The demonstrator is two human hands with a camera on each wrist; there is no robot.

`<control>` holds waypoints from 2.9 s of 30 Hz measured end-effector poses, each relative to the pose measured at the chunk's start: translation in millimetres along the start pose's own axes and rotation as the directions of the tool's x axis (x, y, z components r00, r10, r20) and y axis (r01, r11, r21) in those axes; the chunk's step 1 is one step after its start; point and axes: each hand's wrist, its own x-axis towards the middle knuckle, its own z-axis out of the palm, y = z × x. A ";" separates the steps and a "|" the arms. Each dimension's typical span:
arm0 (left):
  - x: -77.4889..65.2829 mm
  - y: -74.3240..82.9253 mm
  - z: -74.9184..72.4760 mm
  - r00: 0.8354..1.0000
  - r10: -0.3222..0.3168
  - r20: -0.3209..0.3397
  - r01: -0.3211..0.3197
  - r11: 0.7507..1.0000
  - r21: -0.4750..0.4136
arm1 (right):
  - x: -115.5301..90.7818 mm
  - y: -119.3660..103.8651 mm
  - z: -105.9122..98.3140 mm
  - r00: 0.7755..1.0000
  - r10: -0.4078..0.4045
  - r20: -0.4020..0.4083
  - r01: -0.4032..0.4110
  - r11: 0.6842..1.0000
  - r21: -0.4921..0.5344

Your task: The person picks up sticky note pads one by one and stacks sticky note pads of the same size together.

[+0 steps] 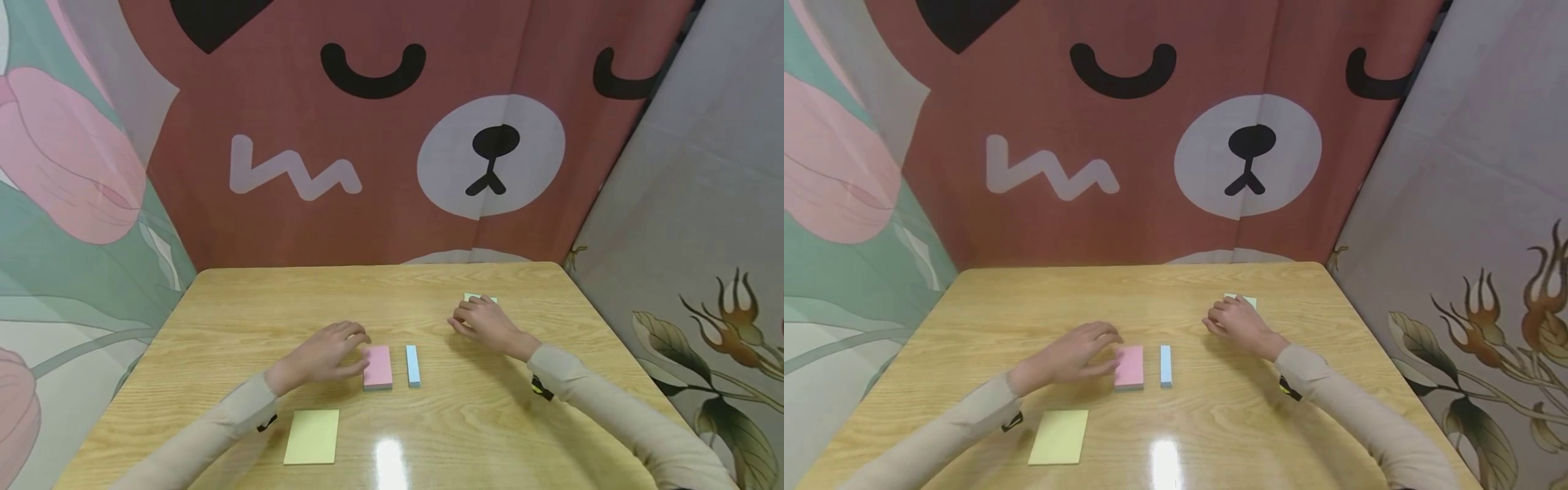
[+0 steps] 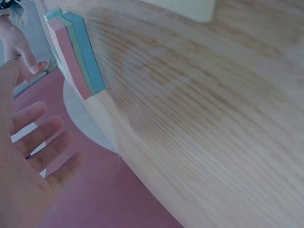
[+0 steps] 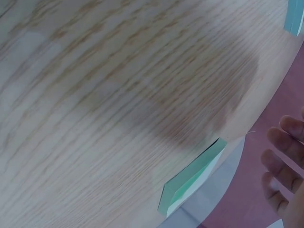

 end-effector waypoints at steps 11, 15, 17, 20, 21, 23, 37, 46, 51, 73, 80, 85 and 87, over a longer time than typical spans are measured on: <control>-14.7 -1.4 -5.2 0.999 -0.041 0.007 0.041 0.999 0.013 | -3.8 13.0 -2.1 1.000 -0.001 -0.004 0.001 1.000 -0.003; -19.1 -1.5 -4.9 0.999 -0.044 -0.010 0.044 0.999 0.007 | -5.8 18.3 -3.2 1.000 -0.004 -0.013 0.004 1.000 -0.016; -21.3 -1.2 -4.9 0.999 -0.046 -0.017 0.045 0.999 -0.006 | -6.9 20.5 -3.4 1.000 0.001 -0.008 -0.001 1.000 -0.023; -24.8 -0.4 -6.0 0.999 -0.049 -0.020 0.048 0.999 -0.018 | -8.4 23.1 -4.0 1.000 0.015 0.009 -0.015 1.000 -0.024; -25.8 -0.1 -6.4 0.998 -0.051 -0.019 0.051 0.998 -0.023 | -8.9 24.1 -3.9 1.000 0.020 0.014 -0.020 1.000 -0.024; -27.8 0.2 -7.3 0.998 -0.057 -0.014 0.057 0.998 -0.027 | -9.9 25.5 -4.0 0.999 0.030 0.022 -0.030 0.999 -0.022; -37.7 3.4 -4.8 0.996 -0.084 0.025 0.085 0.996 -0.041 | -15.0 30.1 -2.8 0.996 0.082 0.039 -0.082 0.996 -0.019; -43.9 5.3 -3.2 0.985 -0.133 0.114 0.141 0.987 -0.072 | -16.4 37.4 -3.1 0.990 0.108 0.086 -0.107 0.994 -0.016; -46.5 6.5 -5.3 0.972 -0.165 0.167 0.182 0.979 -0.088 | -17.6 42.5 -2.1 0.981 0.142 0.129 -0.139 0.990 -0.034; -61.2 12.9 -6.5 0.983 -0.123 0.140 0.131 0.990 -0.056 | -23.9 55.3 5.7 0.943 0.224 0.246 -0.230 0.973 -0.006; -62.6 15.9 -5.2 0.975 -0.134 0.177 0.146 0.988 -0.057 | -25.3 58.6 10.2 0.944 0.215 0.251 -0.225 0.974 0.011; -64.1 15.9 -1.5 0.978 -0.121 0.169 0.132 0.990 -0.053 | -25.7 60.5 11.9 0.942 0.226 0.247 -0.237 0.971 0.015; -65.2 15.9 -0.1 0.978 -0.121 0.171 0.131 0.990 -0.051 | -25.8 61.3 12.3 0.940 0.233 0.248 -0.244 0.970 0.017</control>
